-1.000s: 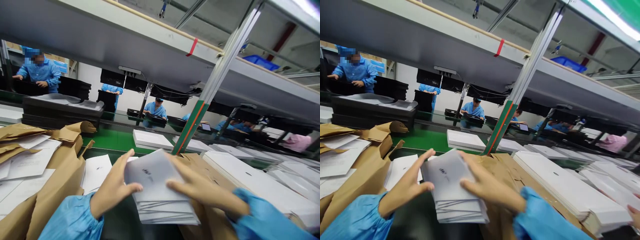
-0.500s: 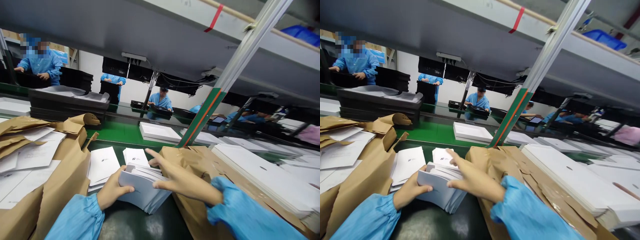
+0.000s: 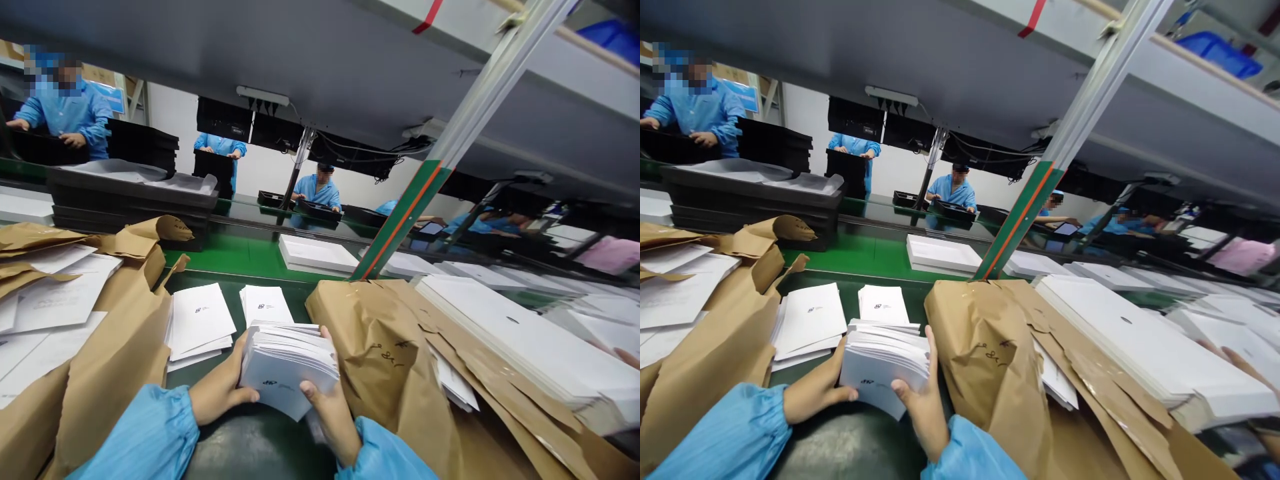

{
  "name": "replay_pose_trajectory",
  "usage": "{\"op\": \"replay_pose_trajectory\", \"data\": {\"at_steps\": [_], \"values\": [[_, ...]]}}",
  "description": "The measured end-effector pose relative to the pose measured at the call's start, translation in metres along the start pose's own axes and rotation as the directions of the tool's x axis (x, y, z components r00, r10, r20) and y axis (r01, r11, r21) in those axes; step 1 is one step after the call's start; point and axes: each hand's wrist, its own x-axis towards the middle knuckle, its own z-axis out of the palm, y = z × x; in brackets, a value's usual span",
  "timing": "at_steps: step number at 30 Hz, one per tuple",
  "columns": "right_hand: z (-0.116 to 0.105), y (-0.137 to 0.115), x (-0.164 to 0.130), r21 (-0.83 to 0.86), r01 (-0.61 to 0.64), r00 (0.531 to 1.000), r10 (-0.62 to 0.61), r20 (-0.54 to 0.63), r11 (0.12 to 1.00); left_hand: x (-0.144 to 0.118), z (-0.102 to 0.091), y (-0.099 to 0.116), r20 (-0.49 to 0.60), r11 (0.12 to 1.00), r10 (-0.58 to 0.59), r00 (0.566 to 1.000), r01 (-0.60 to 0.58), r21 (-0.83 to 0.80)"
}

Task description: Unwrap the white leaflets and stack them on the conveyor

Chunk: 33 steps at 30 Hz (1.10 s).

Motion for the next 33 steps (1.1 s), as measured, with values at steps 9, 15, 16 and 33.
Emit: {"op": "replay_pose_trajectory", "data": {"at_steps": [9,15,16,33], "values": [[-0.001,-0.011,0.016,0.038,-0.145,0.989,0.145,0.023,0.989,0.000,0.021,0.004,-0.189,0.974,-0.215,0.958,0.197,-0.109],[-0.012,-0.029,0.033,0.231,-0.467,0.877,0.413,0.246,0.853,0.029,0.028,0.015,-0.268,0.893,-0.363,0.893,0.251,-0.373],[-0.014,-0.030,0.042,0.198,-0.469,0.875,0.423,0.234,0.861,0.035,0.026,0.018,-0.269,0.893,-0.350,0.897,0.233,-0.384],[-0.020,0.006,0.137,-0.546,0.016,0.974,0.112,0.199,0.838,0.052,0.027,-0.005,-0.355,0.902,-0.420,0.835,0.427,-0.061]]}}
